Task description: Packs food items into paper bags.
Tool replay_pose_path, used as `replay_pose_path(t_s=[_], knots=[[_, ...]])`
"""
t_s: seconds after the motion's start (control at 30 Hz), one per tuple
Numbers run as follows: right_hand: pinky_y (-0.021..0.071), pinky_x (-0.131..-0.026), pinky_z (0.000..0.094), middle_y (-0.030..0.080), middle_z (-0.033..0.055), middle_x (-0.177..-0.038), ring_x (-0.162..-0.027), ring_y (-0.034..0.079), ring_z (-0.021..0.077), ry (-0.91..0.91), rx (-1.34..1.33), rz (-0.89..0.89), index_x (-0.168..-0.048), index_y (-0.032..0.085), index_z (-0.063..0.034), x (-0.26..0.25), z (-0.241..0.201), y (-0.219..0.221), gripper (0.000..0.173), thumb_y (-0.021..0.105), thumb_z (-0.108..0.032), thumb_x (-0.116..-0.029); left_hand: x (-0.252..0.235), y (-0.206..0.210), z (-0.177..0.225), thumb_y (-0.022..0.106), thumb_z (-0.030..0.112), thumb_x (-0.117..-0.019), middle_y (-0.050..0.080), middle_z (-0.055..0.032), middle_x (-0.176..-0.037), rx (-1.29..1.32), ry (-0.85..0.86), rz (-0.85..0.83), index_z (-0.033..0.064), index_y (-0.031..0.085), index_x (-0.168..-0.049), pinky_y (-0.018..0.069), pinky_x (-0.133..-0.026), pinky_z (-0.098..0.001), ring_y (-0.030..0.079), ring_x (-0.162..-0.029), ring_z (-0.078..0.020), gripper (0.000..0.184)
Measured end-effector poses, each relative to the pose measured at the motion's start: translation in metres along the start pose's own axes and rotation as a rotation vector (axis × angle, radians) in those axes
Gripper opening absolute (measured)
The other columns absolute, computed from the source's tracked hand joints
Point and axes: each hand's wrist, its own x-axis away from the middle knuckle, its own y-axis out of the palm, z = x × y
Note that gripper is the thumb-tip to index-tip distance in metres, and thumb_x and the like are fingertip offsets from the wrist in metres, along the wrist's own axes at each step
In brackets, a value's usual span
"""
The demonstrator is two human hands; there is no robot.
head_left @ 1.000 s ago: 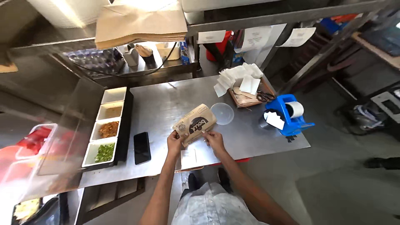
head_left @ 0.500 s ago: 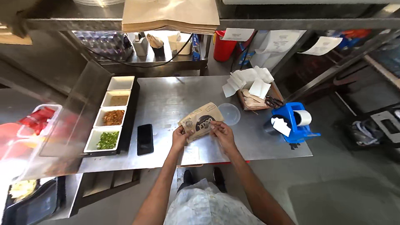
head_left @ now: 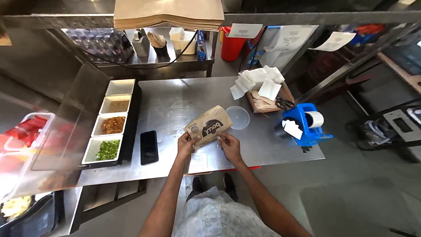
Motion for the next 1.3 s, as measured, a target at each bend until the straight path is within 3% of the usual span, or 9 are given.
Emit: replay_pose_path(t_s=[0.23,0.53,0.67,0.73,0.9,1.03,1.17,1.23,1.3], knots=[[0.0615,-0.074,0.0368,0.076,0.0022,-0.107,-0.080,0.071,0.0131,-0.085,0.219,0.023,-0.118,0.076,-0.0158,-0.009,0.005,0.004,0.021,0.064,-0.014,-0.1011,-0.002,0.000,0.002,0.078,0.004,-0.0884,0.074,-0.0133,-0.101,-0.015,-0.004,-0.023,-0.0015,0.069,-0.115,0.0614,-0.082,-0.0427,0.072,-0.089,-0.0224,0.029],[0.0577,-0.053,0.0423,0.069,0.0071,-0.081,-0.058,0.064,0.0225,0.017,0.306,0.053,-0.141,0.050,-0.0172,-0.013,0.035,-0.008,0.047,0.069,-0.025,-0.0986,-0.009,0.001,0.004,0.072,0.001,-0.0920,0.074,-0.0154,-0.103,0.108,-0.093,-0.040,-0.0033,0.067,-0.115,0.0615,-0.083,-0.0429,0.073,-0.090,-0.0243,0.024],[0.0576,-0.065,0.0478,0.066,0.0128,-0.090,-0.073,0.066,0.0270,-0.162,0.599,0.224,-0.107,0.064,-0.0024,-0.003,0.026,-0.017,0.017,0.065,-0.017,-0.0973,-0.005,0.000,0.013,0.073,0.001,-0.0902,0.074,-0.0130,-0.105,0.047,-0.057,-0.052,-0.0006,0.067,-0.117,0.0612,-0.084,-0.0427,0.072,-0.092,-0.0225,0.027],[0.0598,-0.074,0.0449,0.069,0.0102,-0.093,-0.084,0.069,0.0240,-0.302,0.615,0.028,-0.093,0.071,-0.0050,-0.008,0.014,-0.010,0.008,0.067,-0.011,-0.0890,-0.009,0.000,0.013,0.073,-0.002,-0.0905,0.074,-0.0144,-0.104,0.051,-0.063,-0.031,-0.0032,0.067,-0.116,0.0617,-0.084,-0.0429,0.072,-0.091,-0.0235,0.026],[0.0532,-0.088,0.0560,0.072,0.0086,-0.118,-0.109,0.065,0.0315,-0.212,0.716,-0.238,-0.111,0.079,-0.0151,-0.025,0.010,-0.020,0.021,0.072,-0.020,-0.0909,-0.011,0.007,0.009,0.074,-0.001,-0.0898,0.074,-0.0142,-0.104,-0.031,-0.020,-0.004,-0.0031,0.067,-0.117,0.0608,-0.086,-0.0425,0.072,-0.094,-0.0234,0.029],[0.0602,-0.075,0.0453,0.075,0.0017,-0.096,-0.083,0.071,0.0183,-0.095,0.621,-0.038,-0.104,0.079,-0.0174,-0.013,-0.027,-0.121,0.015,0.070,-0.025,-0.0965,0.020,0.004,0.032,0.079,0.015,-0.0896,0.070,-0.0163,-0.112,-0.436,-0.024,0.123,-0.0008,0.064,-0.122,0.0589,-0.086,-0.0452,0.069,-0.098,-0.0250,0.040],[0.0496,-0.094,0.0566,0.071,0.0132,-0.116,-0.109,0.064,0.0366,-0.116,0.882,0.504,-0.111,0.076,-0.0109,0.007,-0.041,-0.332,0.026,0.063,-0.031,-0.1002,0.075,0.061,0.045,0.080,0.029,-0.0882,0.056,-0.0338,-0.133,-0.831,0.230,0.459,-0.0067,0.057,-0.135,0.0492,-0.095,-0.0615,0.058,-0.118,-0.0468,0.063],[0.0442,-0.098,0.0651,0.061,0.0228,-0.131,-0.121,0.056,0.0456,0.185,0.798,0.488,-0.126,0.069,-0.0077,0.003,-0.021,-0.407,0.043,0.059,-0.042,-0.1023,0.108,0.150,0.033,0.073,0.023,-0.0930,0.060,-0.0329,-0.125,-0.841,0.344,0.338,-0.0103,0.056,-0.131,0.0525,-0.093,-0.0550,0.062,-0.111,-0.0424,0.054],[0.0490,-0.095,0.0646,0.065,0.0257,-0.122,-0.113,0.062,0.0427,0.425,0.529,0.375,-0.123,0.069,-0.0021,-0.020,0.019,-0.454,0.047,0.068,-0.042,-0.0975,0.129,0.259,-0.009,0.069,0.022,-0.0953,0.069,-0.0197,-0.113,-0.722,0.237,-0.096,-0.0048,0.064,-0.122,0.0579,-0.086,-0.0441,0.069,-0.100,-0.0276,0.039]])
